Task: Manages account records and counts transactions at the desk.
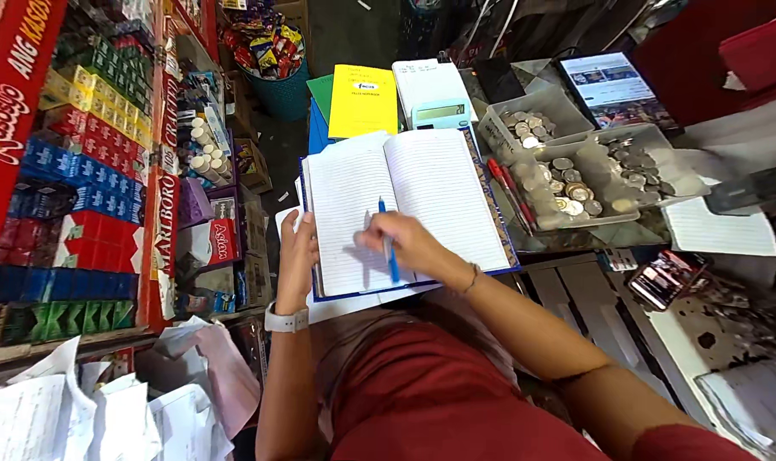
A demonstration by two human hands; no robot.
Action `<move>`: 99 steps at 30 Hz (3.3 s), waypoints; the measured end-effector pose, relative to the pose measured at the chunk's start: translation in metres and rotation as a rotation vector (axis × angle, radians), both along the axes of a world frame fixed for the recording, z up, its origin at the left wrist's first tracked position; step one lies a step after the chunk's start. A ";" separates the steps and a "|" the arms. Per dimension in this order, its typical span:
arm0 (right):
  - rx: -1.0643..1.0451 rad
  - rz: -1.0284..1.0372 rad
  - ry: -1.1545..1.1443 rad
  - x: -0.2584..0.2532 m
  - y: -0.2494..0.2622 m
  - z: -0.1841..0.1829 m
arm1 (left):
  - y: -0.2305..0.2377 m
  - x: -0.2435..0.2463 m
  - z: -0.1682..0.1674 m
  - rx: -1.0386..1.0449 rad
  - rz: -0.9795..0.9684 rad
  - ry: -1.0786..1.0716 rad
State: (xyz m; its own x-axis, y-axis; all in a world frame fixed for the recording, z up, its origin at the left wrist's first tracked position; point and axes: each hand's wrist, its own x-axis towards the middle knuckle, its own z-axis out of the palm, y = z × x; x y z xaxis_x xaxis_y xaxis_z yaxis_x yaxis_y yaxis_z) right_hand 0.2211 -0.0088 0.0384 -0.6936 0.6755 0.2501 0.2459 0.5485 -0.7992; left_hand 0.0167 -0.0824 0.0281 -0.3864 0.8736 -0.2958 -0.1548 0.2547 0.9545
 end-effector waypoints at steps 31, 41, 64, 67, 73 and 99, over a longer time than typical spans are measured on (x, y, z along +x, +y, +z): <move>-0.323 -0.275 0.224 -0.142 0.152 -0.042 | -0.010 0.015 -0.026 -0.071 -0.175 0.786; -0.306 -0.299 0.237 -0.142 0.152 -0.042 | -0.011 0.015 -0.022 -0.108 -0.212 0.819; -0.225 -0.338 0.272 -0.141 0.150 -0.046 | -0.012 0.015 -0.026 -0.080 -0.202 0.811; -0.225 -0.356 0.298 -0.141 0.151 -0.046 | -0.012 0.015 -0.026 -0.069 -0.199 0.818; -0.221 -0.365 0.307 -0.140 0.151 -0.046 | -0.012 0.015 -0.025 -0.074 -0.198 0.811; -0.616 -0.304 0.424 -0.083 0.064 0.016 | -0.013 0.012 -0.020 -0.107 -0.251 0.750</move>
State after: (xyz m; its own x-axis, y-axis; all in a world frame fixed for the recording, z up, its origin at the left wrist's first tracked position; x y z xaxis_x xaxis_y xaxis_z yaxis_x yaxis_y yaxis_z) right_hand 0.1382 0.0555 0.0542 -0.3866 0.9218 -0.0281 -0.0784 -0.0632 -0.9949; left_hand 0.0285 -0.0951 0.0079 -0.3107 0.9426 -0.1220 0.5932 0.2926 0.7500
